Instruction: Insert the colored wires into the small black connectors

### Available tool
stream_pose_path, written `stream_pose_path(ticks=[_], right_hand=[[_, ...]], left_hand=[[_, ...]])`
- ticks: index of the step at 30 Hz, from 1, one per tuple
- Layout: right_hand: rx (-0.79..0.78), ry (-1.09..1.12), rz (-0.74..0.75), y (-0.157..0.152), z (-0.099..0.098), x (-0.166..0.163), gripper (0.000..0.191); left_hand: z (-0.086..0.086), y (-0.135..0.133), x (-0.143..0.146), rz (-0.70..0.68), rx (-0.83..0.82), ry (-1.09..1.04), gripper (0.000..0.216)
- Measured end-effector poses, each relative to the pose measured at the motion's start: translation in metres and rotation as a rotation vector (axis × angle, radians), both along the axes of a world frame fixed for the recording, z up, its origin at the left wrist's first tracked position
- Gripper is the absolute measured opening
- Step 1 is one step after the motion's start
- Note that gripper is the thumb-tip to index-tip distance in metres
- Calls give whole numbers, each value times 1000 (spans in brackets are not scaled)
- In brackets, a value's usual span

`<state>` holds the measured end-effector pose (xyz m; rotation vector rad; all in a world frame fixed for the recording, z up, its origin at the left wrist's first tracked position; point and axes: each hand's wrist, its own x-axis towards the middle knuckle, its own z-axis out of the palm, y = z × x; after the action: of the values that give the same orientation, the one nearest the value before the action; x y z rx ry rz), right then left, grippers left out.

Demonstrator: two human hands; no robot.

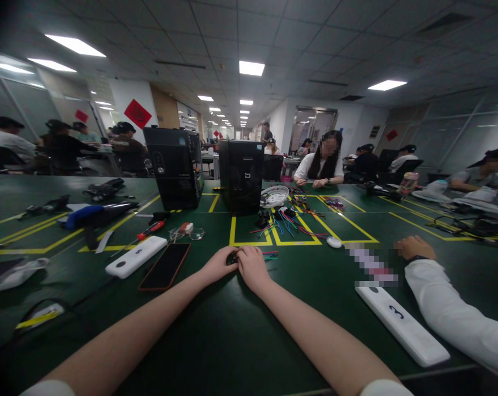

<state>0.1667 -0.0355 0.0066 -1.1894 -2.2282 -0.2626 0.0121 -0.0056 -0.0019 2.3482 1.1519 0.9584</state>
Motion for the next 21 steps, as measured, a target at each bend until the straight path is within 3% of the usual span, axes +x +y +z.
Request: stream_pose_path(ticks=[8, 15, 21], right_hand=[[3, 118, -37, -8, 10, 2, 17], [-174, -121, 273, -13, 12, 9, 9], [-84, 39, 74, -4, 10, 12, 33]], left_hand=[[-2, 2, -1, 77, 12, 47, 30], [-6, 5, -5, 148, -17, -13, 31], [0, 0, -6, 68, -34, 7, 31]])
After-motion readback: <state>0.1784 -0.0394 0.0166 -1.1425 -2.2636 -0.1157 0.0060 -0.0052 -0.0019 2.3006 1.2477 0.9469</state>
